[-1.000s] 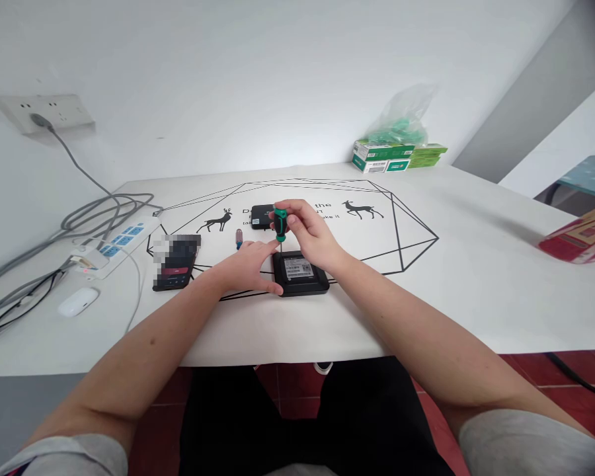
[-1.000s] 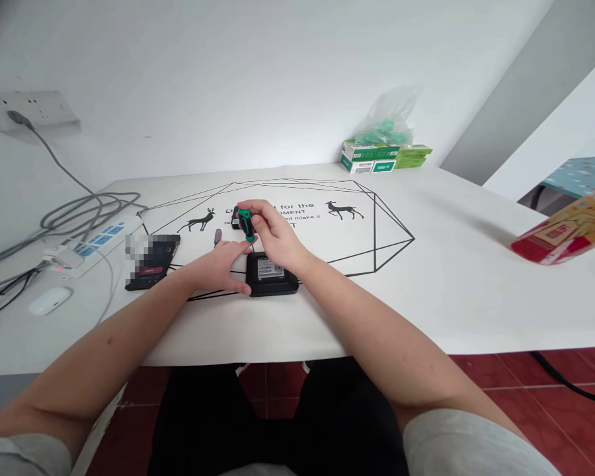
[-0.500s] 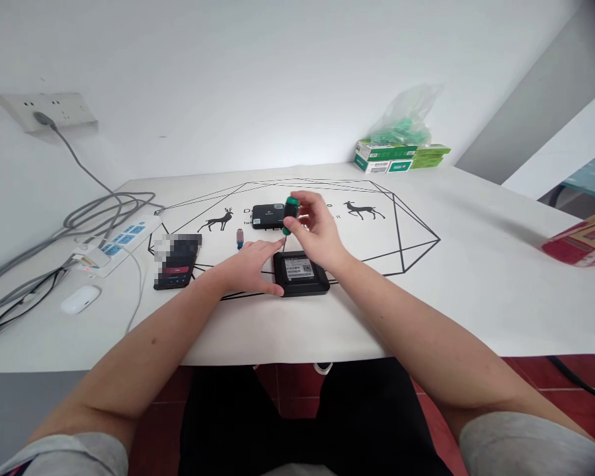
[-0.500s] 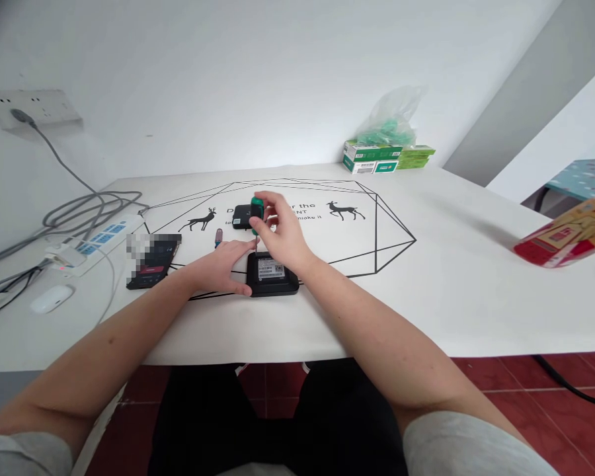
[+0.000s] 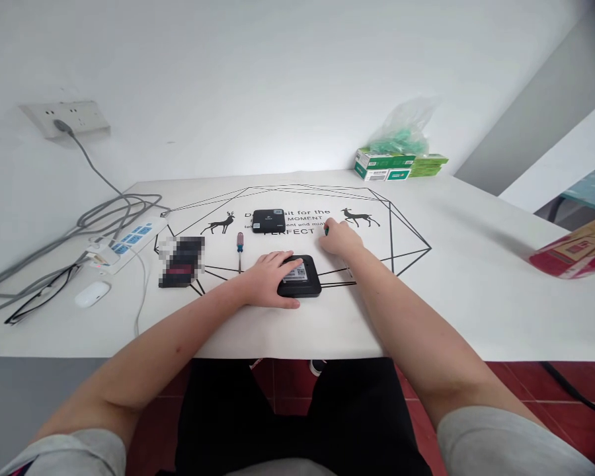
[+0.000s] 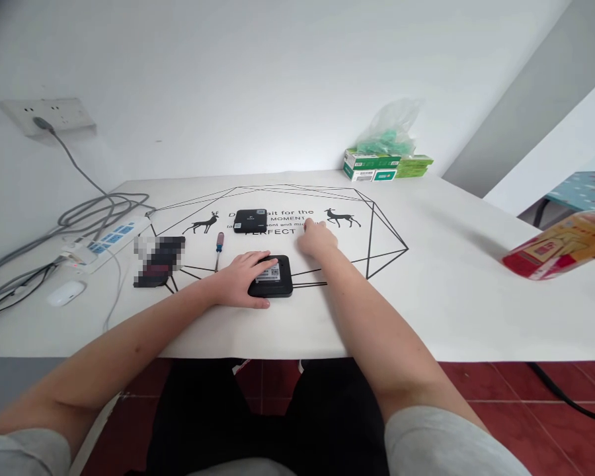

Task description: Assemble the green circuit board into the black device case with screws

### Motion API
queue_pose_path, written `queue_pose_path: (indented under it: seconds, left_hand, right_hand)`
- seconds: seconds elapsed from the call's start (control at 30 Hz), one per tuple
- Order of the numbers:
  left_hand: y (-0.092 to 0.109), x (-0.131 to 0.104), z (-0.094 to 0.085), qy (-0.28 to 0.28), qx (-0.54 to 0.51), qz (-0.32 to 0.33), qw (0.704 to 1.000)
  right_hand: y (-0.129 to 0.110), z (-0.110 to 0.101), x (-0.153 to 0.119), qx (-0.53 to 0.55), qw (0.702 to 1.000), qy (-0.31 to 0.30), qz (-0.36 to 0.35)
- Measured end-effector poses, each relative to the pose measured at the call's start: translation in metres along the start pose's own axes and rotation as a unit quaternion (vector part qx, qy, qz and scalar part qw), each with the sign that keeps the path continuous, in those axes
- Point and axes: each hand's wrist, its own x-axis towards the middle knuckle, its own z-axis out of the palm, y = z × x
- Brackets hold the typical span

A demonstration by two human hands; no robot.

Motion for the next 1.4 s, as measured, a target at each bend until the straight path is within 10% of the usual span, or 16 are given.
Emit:
queue_pose_path:
  seconds: [0.27, 0.5, 0.63, 0.77, 1.03, 1.17, 1.3, 1.4]
  left_hand:
    - [0.01, 0.021, -0.024, -0.059, 0.02, -0.007, 0.998]
    - [0.008, 0.026, -0.007, 0.087, -0.132, 0.024, 0.987]
    - [0.0, 0.029, 0.003, 0.215, -0.296, 0.029, 0.93]
    - [-0.009, 0.028, 0.006, 0.221, -0.398, -0.012, 0.89]
    - [-0.022, 0.027, 0.01, 0.193, -0.555, 0.014, 0.809]
    - [-0.034, 0.024, 0.005, 0.168, -0.491, -0.009, 0.855]
    - [-0.038, 0.017, -0.005, 0.209, -0.192, -0.078, 0.956]
    - [-0.04, 0.017, -0.008, 0.219, -0.051, -0.145, 0.963]
  right_hand:
    - [-0.001, 0.005, 0.0, -0.04, 0.999, 0.001, -0.004]
    - [-0.011, 0.003, -0.008, 0.053, 0.99, 0.105, -0.08]
    - [-0.018, 0.012, -0.016, 0.415, 0.878, 0.009, -0.237]
    - [-0.022, 0.024, -0.022, 0.456, 0.779, -0.177, -0.393]
    - [-0.015, 0.016, -0.024, 0.227, 0.859, -0.188, -0.419]
    - [-0.01, 0.008, -0.027, 0.063, 0.888, -0.127, -0.438]
    - [-0.003, -0.003, -0.023, -0.02, 0.916, -0.163, -0.365]
    - [0.003, -0.01, -0.015, -0.023, 0.925, -0.181, -0.332]
